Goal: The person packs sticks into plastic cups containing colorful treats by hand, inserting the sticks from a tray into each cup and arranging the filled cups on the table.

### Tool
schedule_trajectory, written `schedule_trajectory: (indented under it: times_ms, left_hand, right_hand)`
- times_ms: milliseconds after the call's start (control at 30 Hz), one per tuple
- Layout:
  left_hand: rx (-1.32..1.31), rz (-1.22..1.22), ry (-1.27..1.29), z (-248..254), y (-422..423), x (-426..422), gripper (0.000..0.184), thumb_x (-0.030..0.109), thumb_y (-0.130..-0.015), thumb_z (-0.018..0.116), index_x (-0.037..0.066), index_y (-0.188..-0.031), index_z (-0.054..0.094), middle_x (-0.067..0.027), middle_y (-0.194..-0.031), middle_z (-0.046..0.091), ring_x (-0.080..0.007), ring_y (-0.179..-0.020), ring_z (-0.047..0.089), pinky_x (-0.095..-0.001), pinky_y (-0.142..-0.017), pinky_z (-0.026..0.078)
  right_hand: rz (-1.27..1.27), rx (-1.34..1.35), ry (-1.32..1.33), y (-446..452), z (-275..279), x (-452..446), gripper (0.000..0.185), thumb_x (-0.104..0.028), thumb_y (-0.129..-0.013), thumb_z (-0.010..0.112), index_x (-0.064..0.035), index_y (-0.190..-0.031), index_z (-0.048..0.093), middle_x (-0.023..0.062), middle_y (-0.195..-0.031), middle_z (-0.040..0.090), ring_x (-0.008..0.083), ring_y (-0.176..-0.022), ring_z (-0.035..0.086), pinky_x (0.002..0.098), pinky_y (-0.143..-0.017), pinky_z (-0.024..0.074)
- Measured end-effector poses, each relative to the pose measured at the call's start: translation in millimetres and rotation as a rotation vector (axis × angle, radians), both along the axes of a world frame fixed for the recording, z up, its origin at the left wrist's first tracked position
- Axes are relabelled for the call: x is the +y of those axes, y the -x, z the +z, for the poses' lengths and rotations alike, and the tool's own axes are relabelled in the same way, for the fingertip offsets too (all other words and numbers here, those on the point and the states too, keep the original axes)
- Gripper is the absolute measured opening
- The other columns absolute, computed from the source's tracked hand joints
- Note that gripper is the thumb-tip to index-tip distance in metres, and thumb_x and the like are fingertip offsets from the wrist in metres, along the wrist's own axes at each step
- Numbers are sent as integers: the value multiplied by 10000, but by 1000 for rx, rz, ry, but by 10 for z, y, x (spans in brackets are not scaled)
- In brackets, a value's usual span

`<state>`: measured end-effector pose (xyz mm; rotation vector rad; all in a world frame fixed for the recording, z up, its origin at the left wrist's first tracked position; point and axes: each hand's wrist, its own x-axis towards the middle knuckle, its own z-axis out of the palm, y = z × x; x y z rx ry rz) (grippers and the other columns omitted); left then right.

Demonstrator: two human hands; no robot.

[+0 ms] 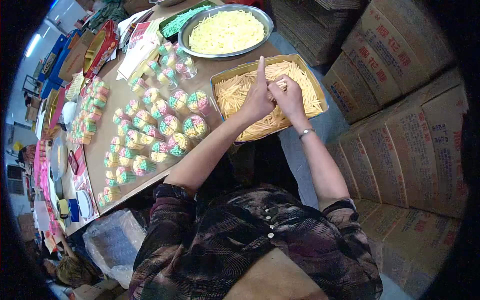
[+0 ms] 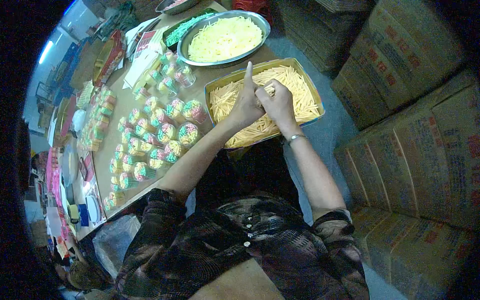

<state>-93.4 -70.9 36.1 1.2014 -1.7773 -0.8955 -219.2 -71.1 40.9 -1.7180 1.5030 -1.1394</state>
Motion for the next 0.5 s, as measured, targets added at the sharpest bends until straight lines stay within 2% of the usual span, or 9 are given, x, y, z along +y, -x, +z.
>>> schedule_trajectory:
  times_ms: [133, 167, 300, 333, 400, 467, 500]
  left_hand:
    - [-54, -86, 358, -188, -57, -101, 933, 81, -739, 686, -16, -1461, 104, -175, -991, 579, -257, -849, 561, -362, -785, 465]
    - [-54, -86, 359, -174, -83, -90, 933, 81, -739, 686, -16, -1461, 104, -175, -991, 579, -257, -849, 561, -362, -785, 465]
    - [-300, 131, 607, -119, -231, -23, 716, 236, -809, 651, -34, -1380, 314, -165, -977, 582, -221, -839, 536, -348, -789, 451]
    - [-302, 134, 605, -88, -222, 8, 716, 236, -809, 651, -34, -1380, 314, -165, -977, 582, -221, -839, 536, -348, -789, 451]
    - [183, 234, 171, -22, -127, 70, 505, 284, -868, 559, -22, -1244, 417, -152, -948, 591, -245, -812, 541, -343, -780, 446]
    - [665, 318, -267, 46, -14, 86, 390, 332, -927, 467, -10, -1108, 520, -138, -919, 601, -270, -785, 547, -337, -770, 441]
    - [669, 320, -263, 30, 31, 66, 390, 332, -927, 467, -10, -1108, 520, -138, -919, 601, -270, -785, 547, -337, -770, 441]
  right_hand:
    - [63, -127, -79, 30, -80, -86, 107, -120, -836, 590, -16, -821, 613, 57, -683, 615, 126, -593, 521, 249, -551, 430]
    - [62, -127, -78, 53, -88, -88, 107, -120, -836, 590, -16, -821, 613, 57, -683, 615, 126, -593, 521, 249, -551, 430]
    - [-58, -266, 160, 159, -86, -143, 155, -162, -819, 597, -13, -776, 590, 47, -591, 561, 137, -502, 451, 272, -489, 395]
    - [-55, -267, 158, 139, -69, -128, 155, -162, -819, 597, -13, -776, 590, 47, -591, 561, 137, -502, 451, 272, -489, 395]
    - [-55, -285, 125, 94, -7, -75, 146, -145, -844, 593, -1, -823, 609, 43, -671, 593, 119, -584, 492, 242, -560, 415]
    - [-53, -299, 101, 45, 60, -48, 144, -127, -869, 590, 12, -871, 628, 40, -751, 625, 102, -665, 532, 213, -630, 435]
    - [-49, -296, 104, 19, 56, -46, 144, -127, -869, 590, 12, -871, 628, 40, -751, 625, 102, -665, 532, 213, -630, 435]
